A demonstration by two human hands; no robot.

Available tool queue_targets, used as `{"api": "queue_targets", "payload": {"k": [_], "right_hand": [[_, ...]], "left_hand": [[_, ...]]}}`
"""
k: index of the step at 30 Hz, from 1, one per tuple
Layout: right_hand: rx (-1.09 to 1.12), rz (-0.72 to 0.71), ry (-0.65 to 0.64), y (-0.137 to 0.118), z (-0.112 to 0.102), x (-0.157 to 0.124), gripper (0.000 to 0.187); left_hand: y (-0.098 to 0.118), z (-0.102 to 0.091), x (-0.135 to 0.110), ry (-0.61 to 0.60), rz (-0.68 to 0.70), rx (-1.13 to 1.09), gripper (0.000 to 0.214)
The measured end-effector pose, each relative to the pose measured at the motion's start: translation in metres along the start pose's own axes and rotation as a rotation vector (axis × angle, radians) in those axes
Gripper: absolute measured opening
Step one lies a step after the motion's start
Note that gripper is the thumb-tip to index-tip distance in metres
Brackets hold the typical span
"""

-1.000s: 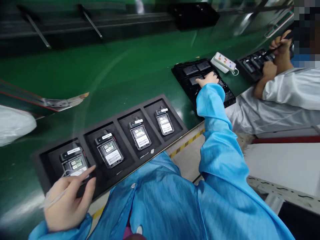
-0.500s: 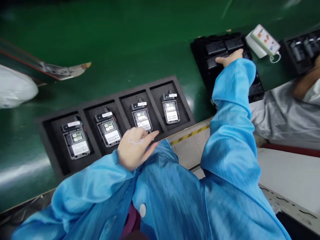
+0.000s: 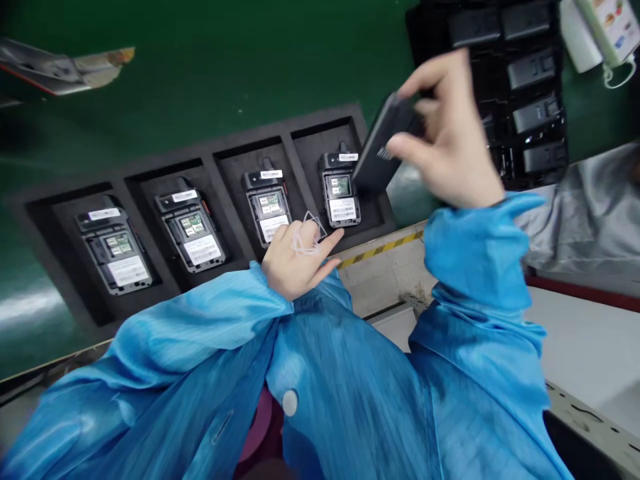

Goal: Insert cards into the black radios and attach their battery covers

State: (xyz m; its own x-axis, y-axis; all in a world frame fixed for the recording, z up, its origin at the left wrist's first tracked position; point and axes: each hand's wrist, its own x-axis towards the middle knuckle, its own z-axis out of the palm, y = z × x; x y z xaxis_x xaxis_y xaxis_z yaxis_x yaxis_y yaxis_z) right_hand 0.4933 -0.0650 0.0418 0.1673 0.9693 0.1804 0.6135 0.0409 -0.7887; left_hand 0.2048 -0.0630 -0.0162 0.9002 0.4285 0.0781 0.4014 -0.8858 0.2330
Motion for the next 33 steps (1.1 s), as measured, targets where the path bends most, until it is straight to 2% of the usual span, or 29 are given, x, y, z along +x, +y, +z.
{"api": "queue_targets", "payload": {"k": [2, 4, 6, 10, 17, 23, 28, 30, 33], "right_hand": [[0.136, -0.010, -0.202, -0.010, 0.029, -0.013, 0.053], [0.187, 0.020, -0.313, -0.009, 0.047, -0.017, 0.047], [0.164, 0.038, -0.344, -0.003, 0.054, -0.015, 0.043], [0.092, 0.060, -0.372, 0.004, 0.054, -0.011, 0.044], [-0.275, 0.003, -0.266, 0.002, 0.061, -0.018, 0.043], [-0.431, -0.111, -0.149, 0.014, 0.074, -0.029, 0.049], [-0.565, -0.040, -0.075, 0.008, 0.085, -0.040, 0.047], [-0.647, -0.001, -0.058, 0.002, 0.090, -0.043, 0.043], [-0.756, -0.014, -0.016, -0.005, 0.096, -0.045, 0.034]], "left_hand": [[-0.001, 0.001, -0.001, 0.006, 0.011, 0.001, 0.047], [-0.002, 0.001, -0.002, 0.014, 0.003, -0.011, 0.046], [-0.002, 0.000, -0.002, 0.019, -0.019, -0.023, 0.045], [-0.002, -0.001, -0.002, 0.004, -0.053, -0.028, 0.045], [-0.001, -0.002, -0.003, 0.001, -0.066, -0.015, 0.046], [-0.001, -0.001, -0.004, 0.007, -0.067, -0.011, 0.046], [-0.001, -0.002, -0.004, -0.011, -0.064, -0.029, 0.046], [-0.001, -0.002, -0.004, -0.030, -0.065, -0.044, 0.046], [-0.001, -0.002, -0.004, -0.043, -0.065, -0.065, 0.045]]}}
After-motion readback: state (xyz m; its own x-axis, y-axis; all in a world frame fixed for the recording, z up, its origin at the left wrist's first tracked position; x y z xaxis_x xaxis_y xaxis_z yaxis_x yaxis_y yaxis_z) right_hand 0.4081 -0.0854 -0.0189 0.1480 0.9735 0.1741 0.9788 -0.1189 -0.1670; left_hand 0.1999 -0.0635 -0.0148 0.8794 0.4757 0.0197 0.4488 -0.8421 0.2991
